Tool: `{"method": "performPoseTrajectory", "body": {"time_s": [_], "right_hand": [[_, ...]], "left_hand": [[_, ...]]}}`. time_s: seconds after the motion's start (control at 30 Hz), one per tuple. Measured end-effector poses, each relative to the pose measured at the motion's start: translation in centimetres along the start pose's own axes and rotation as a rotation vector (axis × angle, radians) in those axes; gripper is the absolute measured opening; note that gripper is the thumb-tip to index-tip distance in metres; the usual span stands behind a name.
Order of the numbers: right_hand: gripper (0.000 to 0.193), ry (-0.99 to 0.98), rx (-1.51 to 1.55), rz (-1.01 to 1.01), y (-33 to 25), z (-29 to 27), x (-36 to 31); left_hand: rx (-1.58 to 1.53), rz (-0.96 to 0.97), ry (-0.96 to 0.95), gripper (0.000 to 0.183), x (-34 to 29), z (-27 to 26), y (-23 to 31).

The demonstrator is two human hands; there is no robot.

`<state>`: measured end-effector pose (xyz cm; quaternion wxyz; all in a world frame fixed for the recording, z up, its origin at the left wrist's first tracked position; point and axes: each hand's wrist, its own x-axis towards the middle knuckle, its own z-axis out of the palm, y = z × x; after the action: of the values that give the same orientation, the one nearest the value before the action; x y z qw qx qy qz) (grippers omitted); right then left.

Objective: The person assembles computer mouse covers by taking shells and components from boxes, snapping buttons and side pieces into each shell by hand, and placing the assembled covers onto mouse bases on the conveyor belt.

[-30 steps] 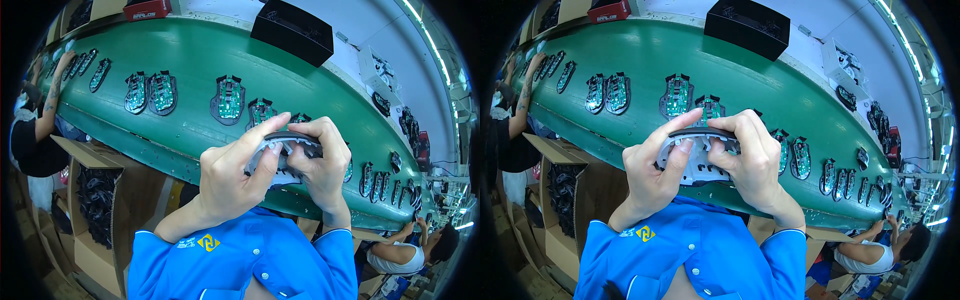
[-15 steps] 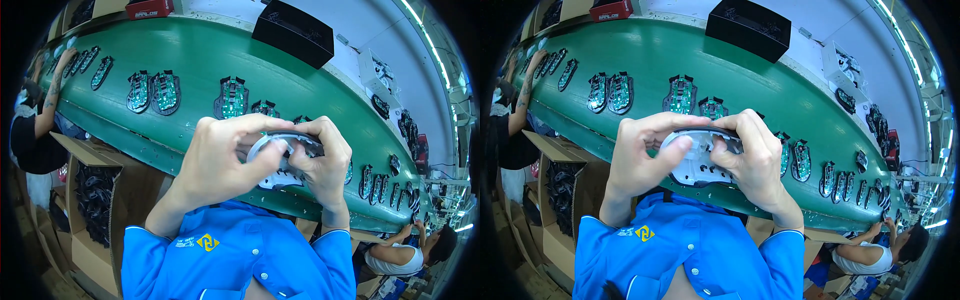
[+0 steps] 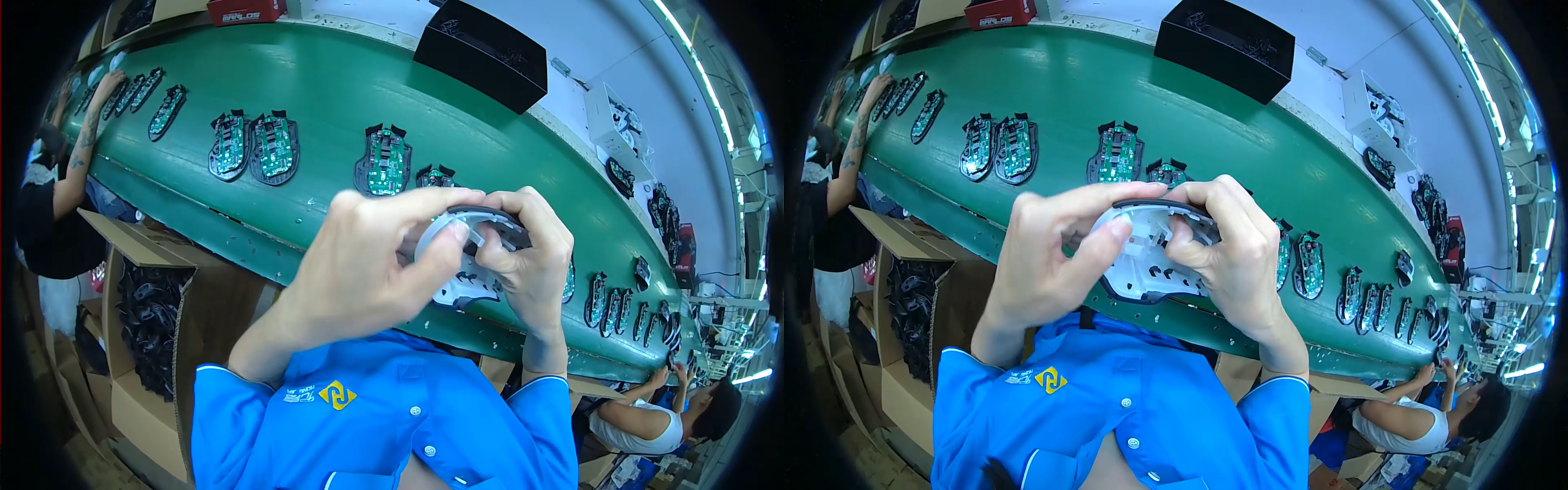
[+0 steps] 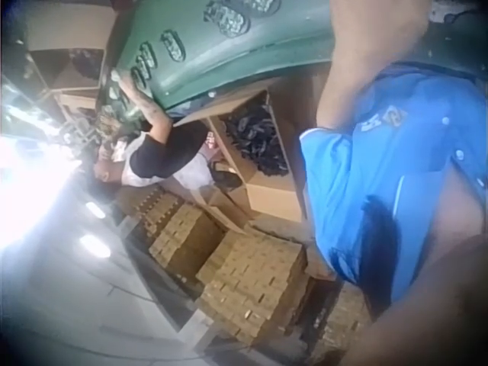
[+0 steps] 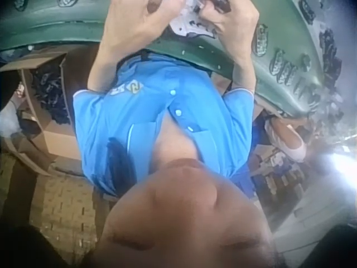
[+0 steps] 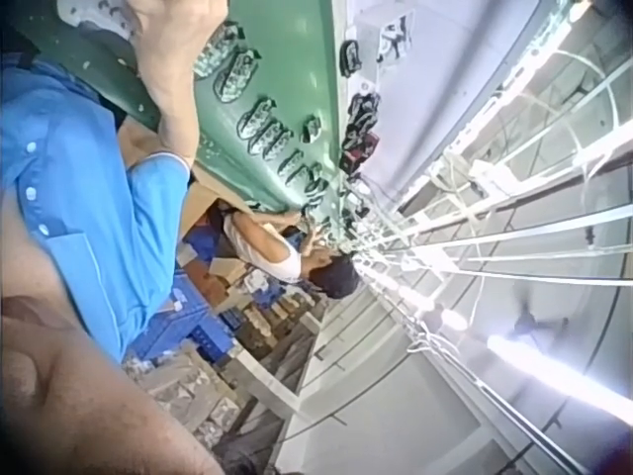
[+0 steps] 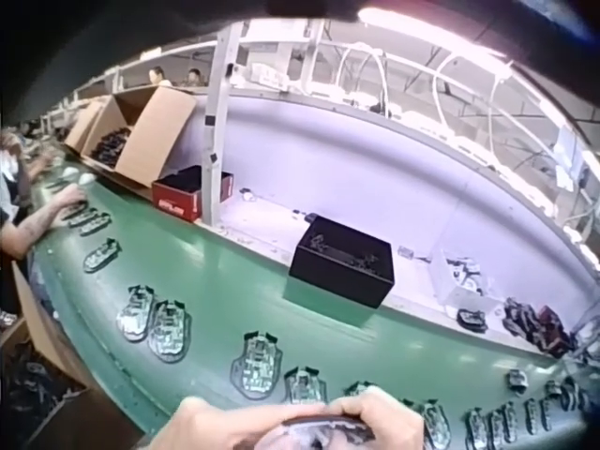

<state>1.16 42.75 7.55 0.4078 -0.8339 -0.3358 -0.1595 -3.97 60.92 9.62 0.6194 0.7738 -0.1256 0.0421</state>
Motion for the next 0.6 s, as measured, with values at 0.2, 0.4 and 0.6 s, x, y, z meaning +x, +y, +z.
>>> {"method": "performPoseTrajectory", "body": {"time_s": [0.2, 0.4, 0.6], "right_hand": [[0.019, -0.002, -0.032, -0.054, -0.4, 0.3, -0.1], [0.026, -0.076, -0.07, -0.106, -0.4, 0.4, -0.1], [0.026, -0.032, -0.08, -0.111, -0.3, 0.4, -0.2]], "left_hand": [[0.017, -0.056, -0.217, 0.025, 2.0, -2.1, -1.0], [-0.051, -0.052, -0.189, 0.037, 1.7, -0.8, -1.8], [0.001, 0.064, -0.06, 0.041, 0.9, 1.3, -2.4]]}}
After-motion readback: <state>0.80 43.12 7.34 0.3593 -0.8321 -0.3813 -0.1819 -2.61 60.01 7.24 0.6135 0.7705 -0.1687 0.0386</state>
